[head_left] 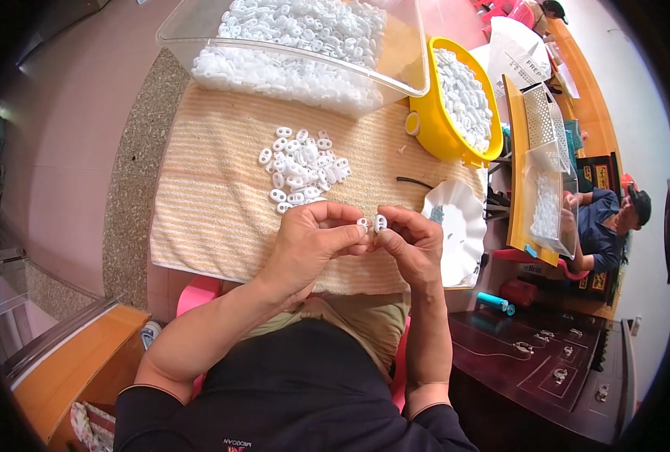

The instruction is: Assembling small white plastic components by manually inserting metal pins.

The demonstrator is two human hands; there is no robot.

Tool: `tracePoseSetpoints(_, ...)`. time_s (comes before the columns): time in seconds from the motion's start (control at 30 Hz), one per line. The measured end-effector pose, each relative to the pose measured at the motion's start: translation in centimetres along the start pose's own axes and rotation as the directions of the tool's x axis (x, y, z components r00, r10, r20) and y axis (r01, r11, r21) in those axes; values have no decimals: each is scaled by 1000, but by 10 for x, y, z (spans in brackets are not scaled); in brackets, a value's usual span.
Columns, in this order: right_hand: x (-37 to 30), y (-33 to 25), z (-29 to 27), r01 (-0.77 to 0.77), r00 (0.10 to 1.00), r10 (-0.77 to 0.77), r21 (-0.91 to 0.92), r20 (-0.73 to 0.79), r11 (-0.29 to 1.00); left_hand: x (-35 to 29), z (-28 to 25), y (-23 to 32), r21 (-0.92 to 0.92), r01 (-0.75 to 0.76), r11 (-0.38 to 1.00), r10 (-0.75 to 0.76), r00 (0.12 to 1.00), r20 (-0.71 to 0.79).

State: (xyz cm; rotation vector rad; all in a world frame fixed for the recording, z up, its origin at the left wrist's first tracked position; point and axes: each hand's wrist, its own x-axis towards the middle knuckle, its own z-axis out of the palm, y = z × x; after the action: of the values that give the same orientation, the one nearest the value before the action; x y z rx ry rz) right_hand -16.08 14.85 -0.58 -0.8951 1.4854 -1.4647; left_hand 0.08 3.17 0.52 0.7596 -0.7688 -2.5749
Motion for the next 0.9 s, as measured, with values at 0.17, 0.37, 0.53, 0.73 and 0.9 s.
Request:
tracePoseSetpoints(0.17,-1,-1,1,-4,1000,4,9,7,1000,0,0,0,1,-2,1000,2,1000,3)
tracePoseSetpoints(0.37,-1,-2,4,-41,999,42,62,-5,997,-1,0,0,-6,0,1000,0,1000,-3)
tracePoseSetpoints(0.53,-2,-5,8,-61,998,63,80,-24,995,0,-1,-2,0,0,1000,0,1000,6)
tracePoseSetpoints(0.73,-2,1,2,-30,999,30,10,13,999,1,0,-4,19,1,1000,-1,1000,-8)
tracePoseSetpoints(0.9,-3,2,5,-11,1000,11,-9,18,1000,0,-3,-7,15,-1,1000,1,1000,-8)
